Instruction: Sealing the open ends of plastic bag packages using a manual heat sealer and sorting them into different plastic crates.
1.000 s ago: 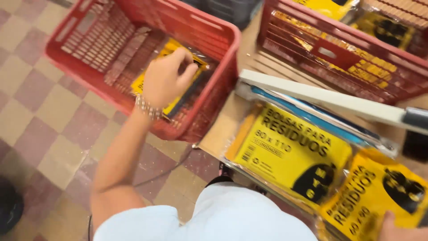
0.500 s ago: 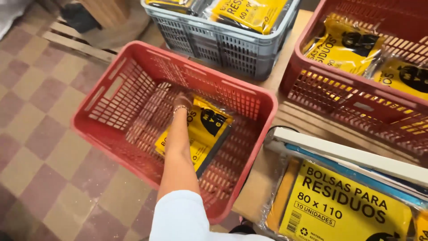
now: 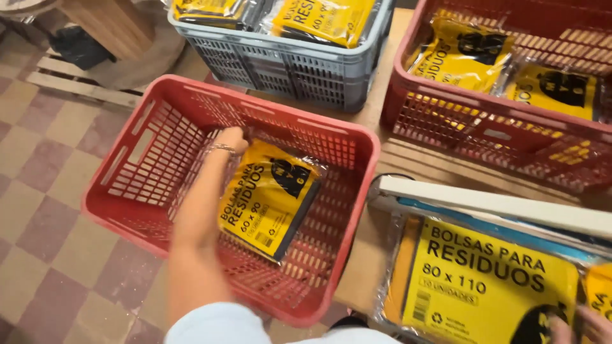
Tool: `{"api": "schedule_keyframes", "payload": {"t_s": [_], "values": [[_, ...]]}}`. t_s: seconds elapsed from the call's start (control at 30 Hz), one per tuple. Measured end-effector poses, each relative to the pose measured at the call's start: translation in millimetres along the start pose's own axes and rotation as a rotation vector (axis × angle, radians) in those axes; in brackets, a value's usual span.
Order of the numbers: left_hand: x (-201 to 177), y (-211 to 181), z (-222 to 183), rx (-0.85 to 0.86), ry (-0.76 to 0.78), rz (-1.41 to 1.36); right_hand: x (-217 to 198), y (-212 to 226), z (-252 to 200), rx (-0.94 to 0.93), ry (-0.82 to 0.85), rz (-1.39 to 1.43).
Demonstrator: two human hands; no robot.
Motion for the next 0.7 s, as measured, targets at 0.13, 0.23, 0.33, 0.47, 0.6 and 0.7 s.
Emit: {"api": "schedule_keyframes", "payload": {"t_s": [0.13,0.23,0.33,0.47,0.6,0.7], "values": [[-88,-48,-171,0.301,-0.086,-0.043,46,104,38,-0.139,0.226,0.117],[-125,-89,-297,0.573,-0.352,0.026,94,157,42,-0.036,0.606,0.308],[-150,-135,-425,0.825,-0.739,-0.061,108,209,54,-0.318,0.686,0.62],[-135,-165,-516,1.027,-0.958,-0.431,80,249,86,-0.389,0.587,0.791],[-111,-240,-540,0.998,-0.82,-0.976,17,231,125,-0.412,0.379,0.961],[-93,-276,-547,0.927,-0.668,-1.378,-7,150,124,-0.215,0.462,1.389]]}}
Point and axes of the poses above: each hand's wrist, its own z-axis towards the middle knuckle, its own x-axis out of the palm, y = z × x, the point moved 5 cm from there along z, towards the middle knuckle, and after that the axes turned 6 degrees about -x, right-handed, at the moved point
